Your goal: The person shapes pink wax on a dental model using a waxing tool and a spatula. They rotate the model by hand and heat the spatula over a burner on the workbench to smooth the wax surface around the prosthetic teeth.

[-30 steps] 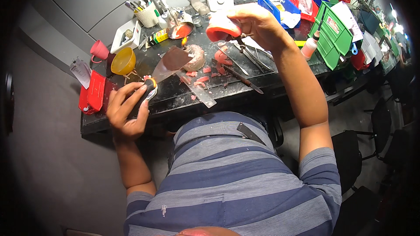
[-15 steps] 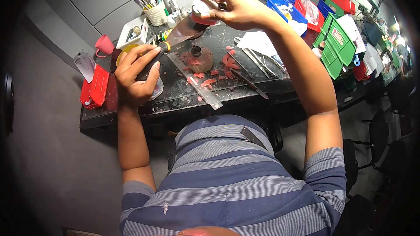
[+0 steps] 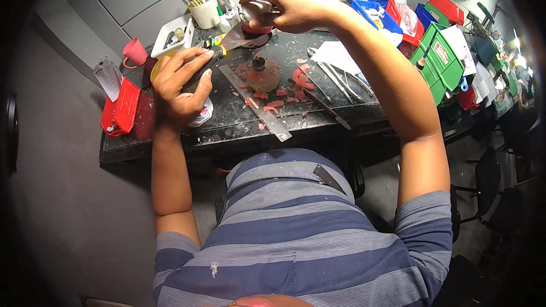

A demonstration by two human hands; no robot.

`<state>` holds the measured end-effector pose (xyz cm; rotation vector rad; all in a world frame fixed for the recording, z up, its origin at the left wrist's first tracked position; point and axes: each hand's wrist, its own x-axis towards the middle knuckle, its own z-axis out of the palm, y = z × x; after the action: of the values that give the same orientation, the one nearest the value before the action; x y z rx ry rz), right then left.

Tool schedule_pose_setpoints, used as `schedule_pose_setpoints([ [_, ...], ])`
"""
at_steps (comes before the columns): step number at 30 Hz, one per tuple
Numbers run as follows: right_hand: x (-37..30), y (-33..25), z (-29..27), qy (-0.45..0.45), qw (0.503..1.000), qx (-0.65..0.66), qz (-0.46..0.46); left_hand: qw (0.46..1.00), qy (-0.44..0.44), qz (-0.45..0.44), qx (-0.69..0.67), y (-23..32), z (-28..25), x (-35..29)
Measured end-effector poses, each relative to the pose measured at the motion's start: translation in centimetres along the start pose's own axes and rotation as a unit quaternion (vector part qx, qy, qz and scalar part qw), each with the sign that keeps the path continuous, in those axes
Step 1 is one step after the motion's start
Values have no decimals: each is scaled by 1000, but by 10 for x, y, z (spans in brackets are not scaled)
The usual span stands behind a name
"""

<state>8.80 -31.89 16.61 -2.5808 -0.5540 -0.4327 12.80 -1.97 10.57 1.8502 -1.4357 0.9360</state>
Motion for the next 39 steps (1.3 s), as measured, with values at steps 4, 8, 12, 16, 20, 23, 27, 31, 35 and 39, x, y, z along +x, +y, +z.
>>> schedule_pose_setpoints([
  [4,6,8,1,13,1000,-22,-9,1000,4,8,-3,1,3,3],
  [8,5,7,0,39,996,-33,-69,1000,11,11,0,-3,2,4],
  [12,4,-2,-8,3,999,-41,1,1000,5,12,6,-1,-1,3],
  [16,8,-7,-8,0,1000,14,-1,1000,10,14,8,2,1,6],
  [20,7,-16,-12,-18,999,-23,-15,1000,14,19,11,-3,-1,5],
  [23,8,8,-9,-3,1000,1,11,1000,9,20,3,-1,2,5],
  [27,12,-11,-4,-13,999,-49,21,1000,16,25,6,-1,5,5],
  [31,8,-24,-14,-44,996,-39,65,1000,6,15,9,-4,2,2],
  [35,13,-3,-1,-2,998,-58,17,1000,8,16,7,-2,4,3],
  [39,6,-11,-7,-14,998,-67,7,999,18,33,-2,-7,3,2],
])
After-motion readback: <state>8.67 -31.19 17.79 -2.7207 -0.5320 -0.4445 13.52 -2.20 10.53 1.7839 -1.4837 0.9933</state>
